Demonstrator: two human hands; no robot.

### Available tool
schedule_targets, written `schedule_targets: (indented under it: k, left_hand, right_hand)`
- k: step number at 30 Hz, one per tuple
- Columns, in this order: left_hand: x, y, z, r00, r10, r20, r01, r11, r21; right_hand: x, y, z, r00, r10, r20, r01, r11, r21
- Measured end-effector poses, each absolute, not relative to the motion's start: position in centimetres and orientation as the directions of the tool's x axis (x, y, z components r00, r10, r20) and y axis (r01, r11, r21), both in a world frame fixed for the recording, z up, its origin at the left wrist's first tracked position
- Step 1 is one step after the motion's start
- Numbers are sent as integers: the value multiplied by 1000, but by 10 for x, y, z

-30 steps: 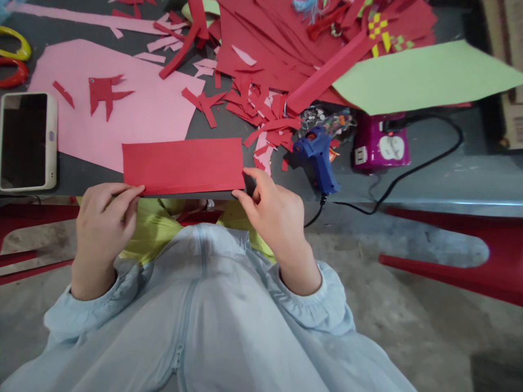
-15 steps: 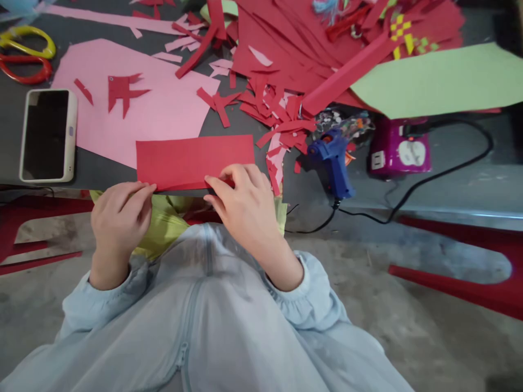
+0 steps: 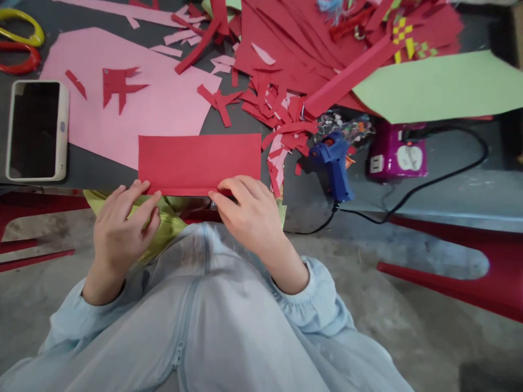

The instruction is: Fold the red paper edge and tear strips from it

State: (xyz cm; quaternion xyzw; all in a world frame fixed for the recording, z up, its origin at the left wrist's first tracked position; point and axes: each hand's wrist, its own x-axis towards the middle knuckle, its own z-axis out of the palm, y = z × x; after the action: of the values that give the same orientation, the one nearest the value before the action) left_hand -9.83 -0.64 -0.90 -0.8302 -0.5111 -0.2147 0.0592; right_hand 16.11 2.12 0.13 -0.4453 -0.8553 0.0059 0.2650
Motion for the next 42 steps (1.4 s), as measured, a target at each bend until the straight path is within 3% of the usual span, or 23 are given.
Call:
schedule_targets:
  k: [12, 18, 29, 42]
  left_hand:
    - [-114, -12, -3, 401, 875, 272, 885, -446, 130]
    - [-113, -16, 0, 382, 883, 273, 896, -426, 124]
    - [-114, -15, 1, 350, 912, 216, 899, -391, 196]
    - [-109, -15, 3, 349, 913, 213, 920, -377, 107]
  right_hand:
    - [171, -11, 1, -321, 887, 333, 882, 408, -235]
    - [175, -18, 0, -248, 931, 267, 898, 324, -298]
    - [185, -22, 0, -250, 933, 257, 901, 322, -291]
    - [177, -9, 5, -267, 895, 357, 861, 388, -329]
